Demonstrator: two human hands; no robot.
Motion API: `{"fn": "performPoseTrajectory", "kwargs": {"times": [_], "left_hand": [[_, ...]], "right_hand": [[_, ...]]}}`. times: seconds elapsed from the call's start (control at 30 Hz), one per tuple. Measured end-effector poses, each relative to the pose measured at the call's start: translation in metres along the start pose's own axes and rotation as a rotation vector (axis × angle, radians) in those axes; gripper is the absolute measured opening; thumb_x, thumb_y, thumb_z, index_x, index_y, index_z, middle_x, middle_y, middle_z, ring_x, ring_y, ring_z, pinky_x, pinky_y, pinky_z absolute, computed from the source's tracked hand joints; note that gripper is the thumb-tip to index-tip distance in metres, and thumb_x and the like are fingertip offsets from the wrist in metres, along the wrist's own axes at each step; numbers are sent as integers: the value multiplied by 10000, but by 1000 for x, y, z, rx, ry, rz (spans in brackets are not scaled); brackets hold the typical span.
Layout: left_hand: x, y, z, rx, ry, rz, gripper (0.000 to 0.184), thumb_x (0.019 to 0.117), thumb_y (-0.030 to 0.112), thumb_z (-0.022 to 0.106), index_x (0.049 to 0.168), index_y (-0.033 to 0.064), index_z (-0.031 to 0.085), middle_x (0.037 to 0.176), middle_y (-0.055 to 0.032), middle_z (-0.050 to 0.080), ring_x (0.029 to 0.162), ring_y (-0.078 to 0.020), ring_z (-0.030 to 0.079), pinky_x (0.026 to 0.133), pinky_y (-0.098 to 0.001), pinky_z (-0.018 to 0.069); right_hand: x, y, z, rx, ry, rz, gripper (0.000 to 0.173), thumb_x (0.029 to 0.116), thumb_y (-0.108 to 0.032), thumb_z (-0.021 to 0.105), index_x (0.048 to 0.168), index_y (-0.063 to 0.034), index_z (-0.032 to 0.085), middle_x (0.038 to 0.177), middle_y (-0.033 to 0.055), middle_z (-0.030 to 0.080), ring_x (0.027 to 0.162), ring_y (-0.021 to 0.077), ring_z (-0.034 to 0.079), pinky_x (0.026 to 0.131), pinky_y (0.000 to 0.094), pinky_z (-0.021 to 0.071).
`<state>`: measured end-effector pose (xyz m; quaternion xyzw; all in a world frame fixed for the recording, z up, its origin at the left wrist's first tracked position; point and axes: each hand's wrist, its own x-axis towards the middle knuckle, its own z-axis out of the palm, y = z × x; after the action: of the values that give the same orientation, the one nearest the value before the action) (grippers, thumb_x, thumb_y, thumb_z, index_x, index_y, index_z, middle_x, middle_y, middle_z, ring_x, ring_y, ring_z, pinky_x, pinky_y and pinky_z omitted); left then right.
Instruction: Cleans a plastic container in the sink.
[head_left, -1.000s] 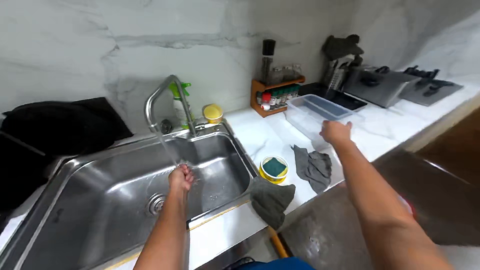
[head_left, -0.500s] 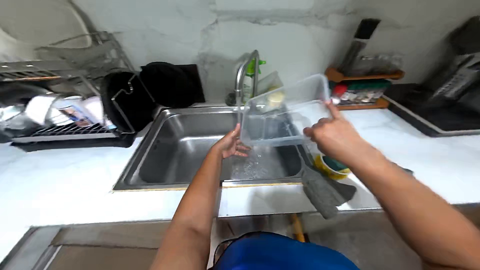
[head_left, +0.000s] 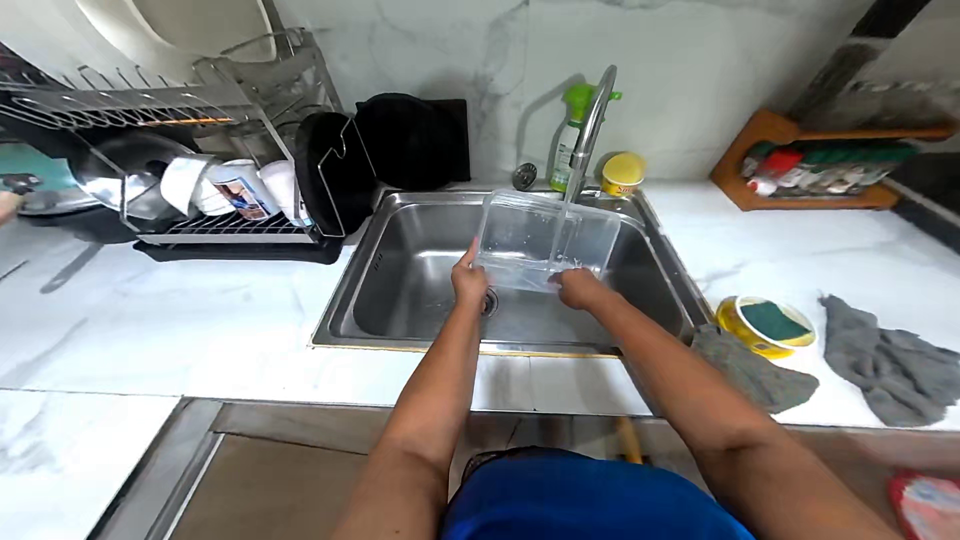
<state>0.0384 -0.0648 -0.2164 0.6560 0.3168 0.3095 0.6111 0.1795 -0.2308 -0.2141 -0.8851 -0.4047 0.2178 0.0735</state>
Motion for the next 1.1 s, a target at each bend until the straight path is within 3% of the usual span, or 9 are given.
{"fn": "performPoseTrajectory", "kwargs": {"times": [0.07, 0.17, 0.23, 0.47, 0.6, 0.77, 0.9, 1.03, 1.1], "left_hand": [[2, -3, -1, 105, 8, 50, 602, 973, -112, 475, 1529, 118, 496, 1449, -188, 580, 1072, -308, 683, 854, -482, 574], [7, -3, -4, 278, 24, 123, 593, 968, -104, 494, 1505, 145, 538, 1469, -140, 588, 1272, -318, 622, 1060, -511, 491], [8, 0, -8, 400, 40, 203, 582, 958, -109, 504, 1476, 146, 575, 1451, -166, 596, 1308, -344, 596, 1097, -537, 460], [5, 16, -22, 666, 34, 101, 547, 969, -43, 507, 1433, 220, 629, 1320, -200, 672, 1212, -412, 640, 1016, -631, 477], [5, 34, -38, 678, -5, -40, 445, 973, -5, 545, 1383, 129, 655, 1319, -222, 660, 1232, -414, 619, 1028, -629, 464], [6, 29, -54, 492, -38, -336, 326, 1052, 98, 506, 1354, 17, 601, 1256, -281, 624, 1029, -392, 665, 863, -568, 558], [0, 7, -49, 233, -86, -476, 358, 1080, 177, 491, 1391, 0, 510, 1090, -228, 601, 786, -284, 615, 685, -439, 563], [7, 2, -37, 113, -200, -630, 383, 1076, 185, 520, 1399, -17, 479, 1145, -246, 608, 804, -281, 673, 707, -404, 598], [8, 8, -31, 126, -245, -697, 345, 1083, 166, 499, 1382, -7, 496, 1084, -206, 610, 751, -236, 654, 680, -355, 585]], "right_hand": [[10, -8, 2, 176, 30, 1, 379, 1026, -63, 514, 1386, -57, 632, 1371, 248, 623, 1322, 422, 558, 1121, 615, 401], [17, -11, 3, 555, 104, 80, 313, 1080, -106, 492, 1340, -29, 648, 1301, 201, 665, 1203, 319, 632, 1052, 491, 473], [15, -7, -1, 799, 158, 131, 302, 1088, -95, 474, 1334, 0, 623, 1255, 188, 673, 1091, 253, 656, 970, 422, 512], [-5, 35, 2, 1007, 554, 224, 273, 1080, -65, 463, 1271, 17, 638, 1092, 162, 711, 884, 187, 701, 834, 376, 581], [-15, 47, 4, 956, 583, 303, 239, 1065, -64, 504, 1240, 6, 652, 1051, 172, 711, 861, 224, 693, 839, 418, 572], [-20, 51, -2, 984, 760, 297, 262, 1059, -70, 513, 1276, 11, 634, 1077, 192, 700, 890, 259, 693, 862, 454, 569], [-20, 63, -6, 1075, 952, 281, 277, 1073, -86, 473, 1293, 20, 602, 1061, 172, 671, 857, 218, 676, 819, 402, 577], [-19, 76, -9, 1218, 1083, 278, 283, 1077, -90, 451, 1308, 27, 565, 998, 134, 629, 754, 161, 642, 727, 346, 580], [-23, 75, -13, 1275, 1123, 314, 271, 1082, -92, 446, 1290, 25, 573, 935, 107, 622, 697, 139, 625, 677, 321, 567]]}}
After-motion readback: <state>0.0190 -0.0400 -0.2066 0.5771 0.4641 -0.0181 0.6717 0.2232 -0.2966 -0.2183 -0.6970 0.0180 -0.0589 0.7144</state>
